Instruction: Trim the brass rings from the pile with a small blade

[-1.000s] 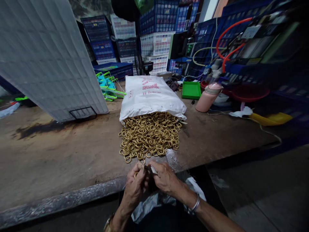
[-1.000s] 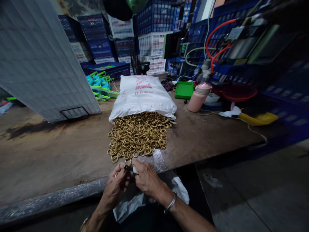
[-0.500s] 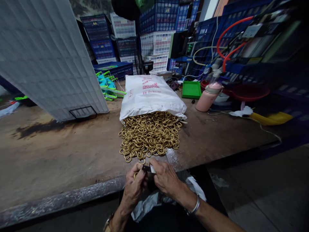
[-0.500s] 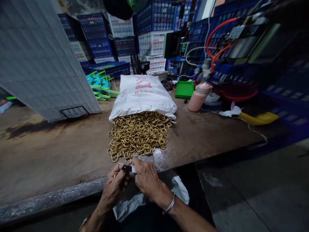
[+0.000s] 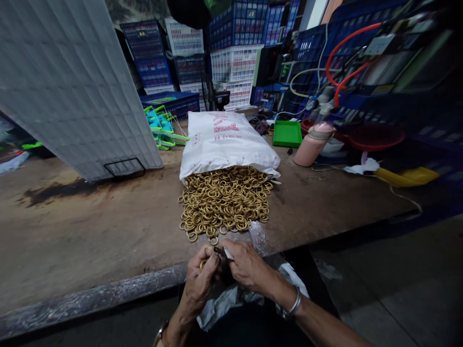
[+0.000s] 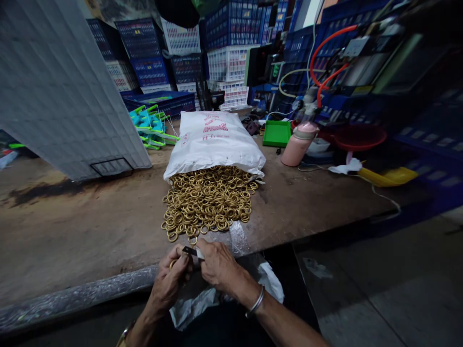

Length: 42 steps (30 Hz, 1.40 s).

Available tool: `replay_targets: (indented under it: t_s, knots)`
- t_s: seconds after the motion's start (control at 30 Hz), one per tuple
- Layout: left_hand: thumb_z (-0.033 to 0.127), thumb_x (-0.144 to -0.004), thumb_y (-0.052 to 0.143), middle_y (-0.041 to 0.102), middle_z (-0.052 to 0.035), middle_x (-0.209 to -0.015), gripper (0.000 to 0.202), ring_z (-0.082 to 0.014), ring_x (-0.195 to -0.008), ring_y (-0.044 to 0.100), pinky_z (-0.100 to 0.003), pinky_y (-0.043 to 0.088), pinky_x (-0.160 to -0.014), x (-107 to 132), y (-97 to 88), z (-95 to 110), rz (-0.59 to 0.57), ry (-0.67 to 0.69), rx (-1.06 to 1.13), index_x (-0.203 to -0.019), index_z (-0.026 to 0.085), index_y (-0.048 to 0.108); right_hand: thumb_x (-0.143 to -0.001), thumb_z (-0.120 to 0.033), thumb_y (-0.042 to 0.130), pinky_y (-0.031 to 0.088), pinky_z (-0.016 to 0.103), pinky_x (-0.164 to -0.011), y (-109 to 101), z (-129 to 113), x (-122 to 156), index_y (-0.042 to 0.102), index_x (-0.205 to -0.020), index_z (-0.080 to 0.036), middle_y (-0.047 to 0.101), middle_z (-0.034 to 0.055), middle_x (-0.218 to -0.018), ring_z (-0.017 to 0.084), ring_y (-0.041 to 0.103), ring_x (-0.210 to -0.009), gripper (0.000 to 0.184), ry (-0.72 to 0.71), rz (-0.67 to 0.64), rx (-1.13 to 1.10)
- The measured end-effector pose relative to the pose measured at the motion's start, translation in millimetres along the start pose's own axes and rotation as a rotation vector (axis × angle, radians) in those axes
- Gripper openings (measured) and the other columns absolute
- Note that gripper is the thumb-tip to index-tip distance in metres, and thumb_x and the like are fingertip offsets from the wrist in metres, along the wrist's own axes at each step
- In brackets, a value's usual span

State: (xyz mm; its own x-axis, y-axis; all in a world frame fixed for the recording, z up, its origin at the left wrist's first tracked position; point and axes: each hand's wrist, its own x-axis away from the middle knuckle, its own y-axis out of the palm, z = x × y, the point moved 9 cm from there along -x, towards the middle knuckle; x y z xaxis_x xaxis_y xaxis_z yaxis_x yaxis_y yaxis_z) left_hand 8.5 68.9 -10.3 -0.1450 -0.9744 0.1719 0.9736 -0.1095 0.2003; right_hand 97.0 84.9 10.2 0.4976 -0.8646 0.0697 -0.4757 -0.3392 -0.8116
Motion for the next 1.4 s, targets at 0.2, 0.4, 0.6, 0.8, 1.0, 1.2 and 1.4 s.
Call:
replay_targets:
  t_s: [0.2, 0.4, 0.6, 0.8, 1.0, 1.2, 1.4]
  knots:
    - [0.039, -0.075, 0.056, 0.044, 0.0030, -0.050, 0.029, -0.0064, -0.043, 0.038, -0.018, 0.030, -0.042, 25, 23.1, 24, -0.148, 0.036, 0.119, -0.059, 0.016, 0.047, -0.068, -0.008, 0.036, 0.025, 0.025, -0.055, 0, 25, -3, 0.050, -0.086, -0.017, 0.053, 0.0017, -0.065, 0.013, 0.044, -0.058, 0.025, 0.133, 0.060, 0.125]
    - [0.040, -0.073, 0.058, 0.051, 0.0017, -0.059, 0.027, -0.0046, -0.039, 0.037, -0.015, 0.024, -0.031, 20, 0.0, -4, -0.006, -0.178, 0.447, -0.065, 0.016, 0.047, -0.068, -0.007, 0.038, 0.027, 0.024, -0.057, -1, 18, -12, 0.046, -0.088, -0.016, 0.057, 0.0020, -0.071, 0.013, 0.049, -0.061, 0.024, 0.068, 0.186, 0.092]
    - [0.032, -0.074, 0.058, 0.056, 0.0001, -0.069, 0.016, -0.0061, -0.046, 0.043, -0.014, 0.029, -0.035, 18, -26.4, -13, 0.080, -0.199, 0.487, -0.076, 0.017, 0.051, -0.079, -0.022, 0.044, 0.030, 0.026, -0.063, 10, 12, -25, 0.046, -0.095, -0.018, 0.060, 0.0062, -0.085, 0.017, 0.055, -0.075, 0.016, 0.175, 0.205, 0.186]
    - [0.027, -0.068, 0.063, 0.056, 0.0004, -0.071, 0.027, -0.0082, -0.052, 0.048, -0.015, 0.032, -0.038, 17, -29.3, -16, 0.063, -0.214, 0.542, -0.091, 0.020, 0.051, -0.082, -0.023, 0.041, 0.031, 0.028, -0.063, 13, 13, -37, 0.046, -0.095, -0.018, 0.061, 0.0078, -0.083, 0.020, 0.057, -0.077, 0.015, 0.274, 0.153, 0.246]
    - [0.021, -0.069, 0.062, 0.056, -0.0033, -0.079, 0.016, -0.0101, -0.063, 0.052, -0.015, 0.033, -0.041, 11, -29.1, -20, 0.044, -0.240, 0.662, -0.082, 0.015, 0.055, -0.078, -0.018, 0.043, 0.028, 0.025, -0.058, 6, 18, -36, 0.047, -0.090, -0.019, 0.062, 0.0049, -0.077, 0.017, 0.057, -0.071, 0.013, 0.280, 0.181, 0.247]
    - [0.020, -0.068, 0.065, 0.056, -0.0026, -0.079, 0.015, -0.0090, -0.062, 0.051, -0.014, 0.031, -0.039, 1, -22.8, -19, 0.073, -0.248, 0.662, -0.072, 0.014, 0.052, -0.073, -0.012, 0.042, 0.029, 0.022, -0.058, 3, 22, -27, 0.045, -0.088, -0.019, 0.060, 0.0021, -0.076, 0.014, 0.055, -0.068, 0.017, 0.122, 0.232, 0.057]
    - [0.035, -0.069, 0.063, 0.048, 0.0033, -0.058, 0.024, -0.0066, -0.047, 0.043, -0.014, 0.029, -0.035, -9, -14.6, -15, 0.125, -0.170, 0.424, -0.067, 0.015, 0.049, -0.069, -0.005, 0.040, 0.034, 0.020, -0.060, -11, 18, -14, 0.044, -0.083, -0.020, 0.057, -0.0002, -0.072, 0.012, 0.054, -0.065, 0.021, 0.019, 0.285, -0.153]
